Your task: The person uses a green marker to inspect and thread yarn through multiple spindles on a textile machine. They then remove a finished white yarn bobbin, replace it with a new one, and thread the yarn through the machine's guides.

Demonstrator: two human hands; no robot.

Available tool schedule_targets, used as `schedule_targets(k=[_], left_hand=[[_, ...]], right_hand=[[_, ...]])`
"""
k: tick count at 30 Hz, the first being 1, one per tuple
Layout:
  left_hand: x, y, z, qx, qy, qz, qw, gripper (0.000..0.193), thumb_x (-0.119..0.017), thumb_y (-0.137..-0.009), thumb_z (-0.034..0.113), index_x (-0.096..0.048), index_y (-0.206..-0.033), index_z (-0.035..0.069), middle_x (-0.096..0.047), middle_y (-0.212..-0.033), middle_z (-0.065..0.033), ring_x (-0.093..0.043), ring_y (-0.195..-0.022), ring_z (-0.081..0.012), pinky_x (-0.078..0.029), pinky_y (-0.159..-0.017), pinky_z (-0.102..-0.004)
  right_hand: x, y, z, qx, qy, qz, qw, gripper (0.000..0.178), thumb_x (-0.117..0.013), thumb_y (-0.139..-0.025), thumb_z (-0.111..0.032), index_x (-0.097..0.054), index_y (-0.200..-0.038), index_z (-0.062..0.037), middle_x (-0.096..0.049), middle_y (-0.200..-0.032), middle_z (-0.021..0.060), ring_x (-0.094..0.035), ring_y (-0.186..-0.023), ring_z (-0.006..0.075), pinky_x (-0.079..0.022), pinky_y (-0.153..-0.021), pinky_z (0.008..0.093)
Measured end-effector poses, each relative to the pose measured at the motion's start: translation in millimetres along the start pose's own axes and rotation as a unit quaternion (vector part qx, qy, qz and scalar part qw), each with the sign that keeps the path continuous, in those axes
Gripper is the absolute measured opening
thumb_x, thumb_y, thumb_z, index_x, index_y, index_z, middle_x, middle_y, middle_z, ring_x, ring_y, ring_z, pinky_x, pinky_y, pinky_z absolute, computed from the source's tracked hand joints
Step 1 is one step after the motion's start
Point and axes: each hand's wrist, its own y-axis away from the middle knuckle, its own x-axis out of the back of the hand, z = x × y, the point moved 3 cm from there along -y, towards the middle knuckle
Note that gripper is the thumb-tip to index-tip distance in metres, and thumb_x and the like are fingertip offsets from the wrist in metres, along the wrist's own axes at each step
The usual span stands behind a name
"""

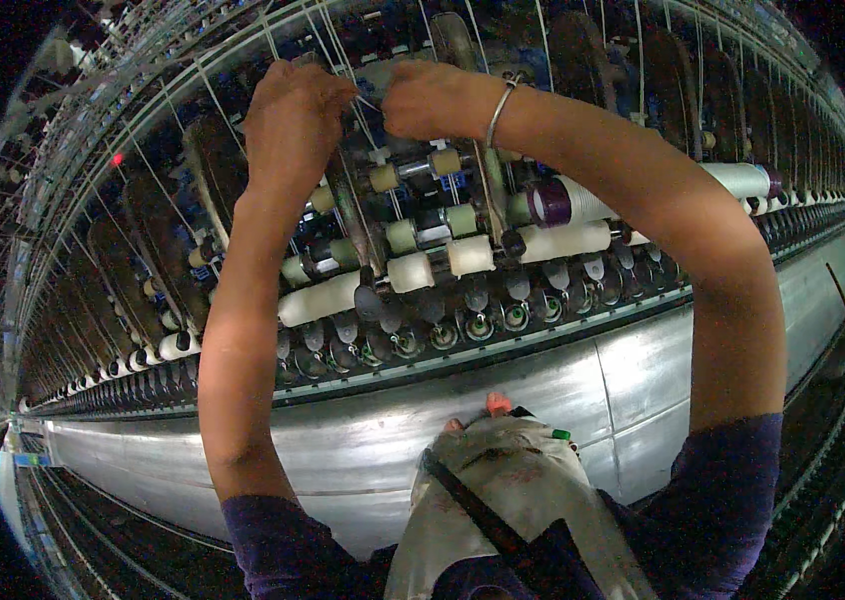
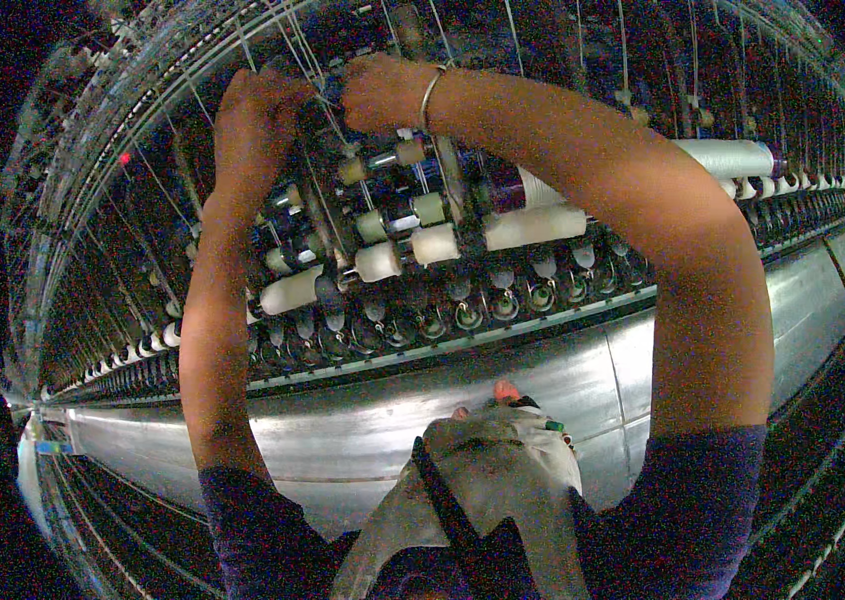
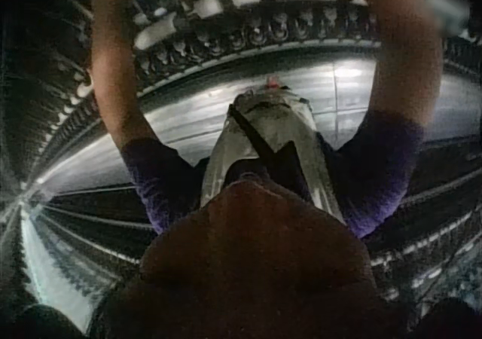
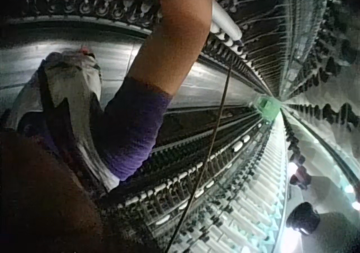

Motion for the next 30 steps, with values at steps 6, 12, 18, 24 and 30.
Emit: schedule_targets(k=[6,12,18,24,30], left_hand=[[-9,-11,12,-0.053,-0.112,-0.068,0.990,0.012,-0.064,-0.071,0.008,-0.072,-0.078,0.013,-0.064,-0.081,-0.0109,-0.059,-0.084,-0.0285,-0.050,-0.075,-0.0403],[-52,-15,28,0.008,0.013,-0.182,0.983,0.011,-0.065,-0.070,0.011,-0.071,-0.079,0.011,-0.066,-0.087,-0.0162,-0.065,-0.082,-0.0350,-0.053,-0.069,-0.0456],[-81,-13,25,0.015,0.032,-0.196,0.980,0.010,-0.064,-0.073,0.012,-0.071,-0.080,0.011,-0.065,-0.091,-0.0177,-0.065,-0.083,-0.0358,-0.054,-0.071,-0.0457],[-85,-11,26,0.039,0.042,-0.238,0.970,0.013,-0.062,-0.074,0.010,-0.072,-0.082,0.013,-0.065,-0.092,-0.0171,-0.064,-0.088,-0.0354,-0.053,-0.075,-0.0450],[-87,-11,27,0.052,0.060,-0.283,0.956,0.017,-0.063,-0.072,0.007,-0.074,-0.082,0.015,-0.067,-0.092,-0.0143,-0.064,-0.090,-0.0334,-0.053,-0.076,-0.0441]], right_hand=[[42,28,3,-0.157,-0.081,-0.099,0.979,0.009,-0.065,-0.070,-0.016,-0.067,-0.070,-0.0072,-0.066,-0.072,0.0100,-0.066,-0.068,0.0254,-0.051,-0.063,0.0364],[76,135,31,-0.280,-0.716,0.019,0.640,0.015,-0.069,-0.080,-0.018,-0.060,-0.083,-0.0064,-0.050,-0.064,-0.0034,-0.046,-0.054,0.0083,-0.038,-0.051,0.0215],[55,195,32,-0.316,-0.799,0.192,0.475,0.020,-0.063,-0.089,-0.029,-0.061,-0.090,-0.0083,-0.055,-0.070,-0.0059,-0.040,-0.051,0.0013,-0.034,-0.045,0.0174],[53,193,32,-0.302,-0.821,0.274,0.399,0.019,-0.058,-0.093,-0.024,-0.059,-0.095,-0.0049,-0.053,-0.088,0.0013,-0.048,-0.075,0.0082,-0.043,-0.075,0.0219],[62,166,29,-0.346,-0.764,0.361,0.407,0.017,-0.055,-0.094,-0.021,-0.060,-0.096,-0.0053,-0.060,-0.098,0.0049,-0.055,-0.084,0.0114,-0.045,-0.082,0.0267]])
